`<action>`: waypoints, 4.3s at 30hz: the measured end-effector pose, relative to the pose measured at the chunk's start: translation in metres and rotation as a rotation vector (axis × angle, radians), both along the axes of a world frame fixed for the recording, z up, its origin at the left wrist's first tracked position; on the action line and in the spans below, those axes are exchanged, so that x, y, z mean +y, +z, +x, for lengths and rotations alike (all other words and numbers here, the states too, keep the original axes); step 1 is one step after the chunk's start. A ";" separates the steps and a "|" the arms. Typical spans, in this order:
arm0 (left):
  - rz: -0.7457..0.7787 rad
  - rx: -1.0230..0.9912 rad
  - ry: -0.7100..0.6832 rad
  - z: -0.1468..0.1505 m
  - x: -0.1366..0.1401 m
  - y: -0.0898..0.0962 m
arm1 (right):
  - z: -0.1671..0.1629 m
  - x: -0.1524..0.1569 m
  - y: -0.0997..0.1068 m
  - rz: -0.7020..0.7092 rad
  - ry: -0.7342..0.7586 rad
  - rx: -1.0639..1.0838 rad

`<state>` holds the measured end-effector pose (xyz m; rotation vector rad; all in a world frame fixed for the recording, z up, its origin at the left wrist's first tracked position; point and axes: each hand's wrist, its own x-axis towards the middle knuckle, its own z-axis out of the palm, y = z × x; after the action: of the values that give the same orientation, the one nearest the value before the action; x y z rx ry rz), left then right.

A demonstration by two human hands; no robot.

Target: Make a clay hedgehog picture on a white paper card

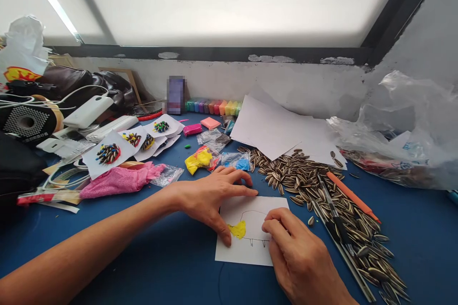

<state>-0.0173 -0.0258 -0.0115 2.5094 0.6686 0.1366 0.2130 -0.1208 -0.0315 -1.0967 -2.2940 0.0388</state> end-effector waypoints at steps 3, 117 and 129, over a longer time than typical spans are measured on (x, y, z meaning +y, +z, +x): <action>0.007 0.006 -0.003 0.000 0.000 0.000 | -0.001 0.000 -0.001 0.008 0.019 -0.067; -0.033 -0.158 0.122 0.006 0.007 -0.014 | -0.002 0.007 -0.004 -0.077 0.153 -0.044; -0.053 -0.118 0.057 0.002 0.007 -0.007 | -0.002 0.006 -0.004 -0.015 0.158 -0.134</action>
<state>-0.0155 -0.0184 -0.0185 2.4114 0.6869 0.2822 0.2115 -0.1146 -0.0351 -0.9490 -2.5004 0.0453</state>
